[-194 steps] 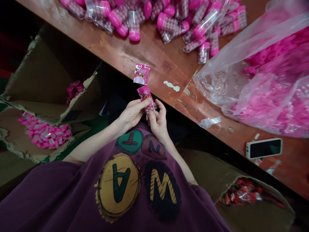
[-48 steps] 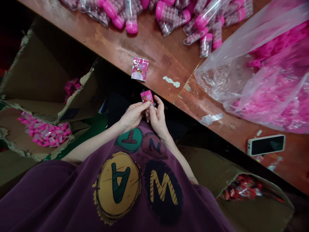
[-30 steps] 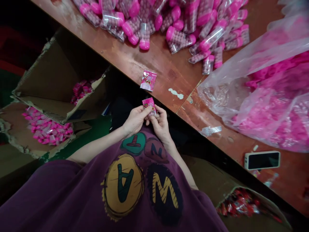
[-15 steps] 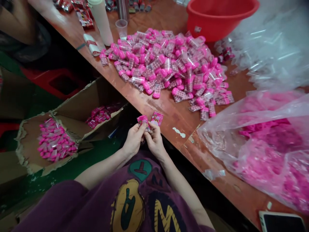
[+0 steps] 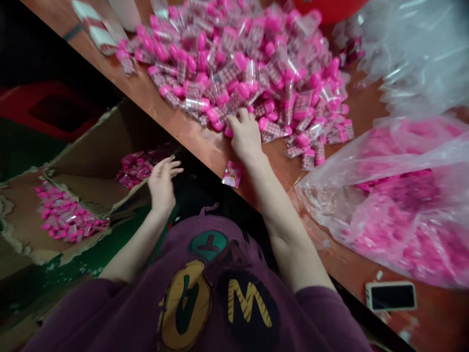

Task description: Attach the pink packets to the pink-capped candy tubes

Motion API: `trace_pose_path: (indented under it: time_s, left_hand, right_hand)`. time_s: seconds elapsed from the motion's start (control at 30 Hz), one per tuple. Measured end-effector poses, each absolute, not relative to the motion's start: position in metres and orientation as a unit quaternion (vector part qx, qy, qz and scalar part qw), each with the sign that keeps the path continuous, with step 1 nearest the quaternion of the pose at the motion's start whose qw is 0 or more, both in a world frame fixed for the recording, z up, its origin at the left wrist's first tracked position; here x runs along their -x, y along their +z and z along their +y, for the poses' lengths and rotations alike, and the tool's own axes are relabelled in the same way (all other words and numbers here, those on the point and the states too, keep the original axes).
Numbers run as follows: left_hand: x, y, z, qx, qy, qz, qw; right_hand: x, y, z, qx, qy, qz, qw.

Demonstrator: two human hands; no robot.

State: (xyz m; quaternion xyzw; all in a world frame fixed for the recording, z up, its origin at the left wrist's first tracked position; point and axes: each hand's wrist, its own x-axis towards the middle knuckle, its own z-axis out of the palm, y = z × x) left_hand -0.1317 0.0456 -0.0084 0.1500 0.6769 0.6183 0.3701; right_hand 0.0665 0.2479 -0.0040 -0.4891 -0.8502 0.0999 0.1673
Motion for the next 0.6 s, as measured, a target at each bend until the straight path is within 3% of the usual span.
trace_pose_path:
  time_s: [0.13, 0.23, 0.43, 0.6]
  left_hand:
    - [0.07, -0.005, 0.048, -0.545, 0.47, 0.596, 0.355]
    - [0.052, -0.016, 0.057, -0.708, 0.369, 0.496, 0.341]
    - [0.044, -0.044, 0.074, -0.747, 0.356, 0.456, 0.328]
    - [0.03, -0.042, 0.086, -0.7, 0.392, 0.453, 0.388]
  right_hand:
    - [-0.087, -0.012, 0.252, 0.43, 0.061, -0.895, 0.103]
    - [-0.105, -0.009, 0.244, 0.428, 0.067, -0.899, 0.066]
    - [-0.145, -0.007, 0.211, 0.486, 0.076, -0.868, 0.069]
    - [-0.188, -0.013, 0.17, 0.588, 0.161, -0.756, 0.236]
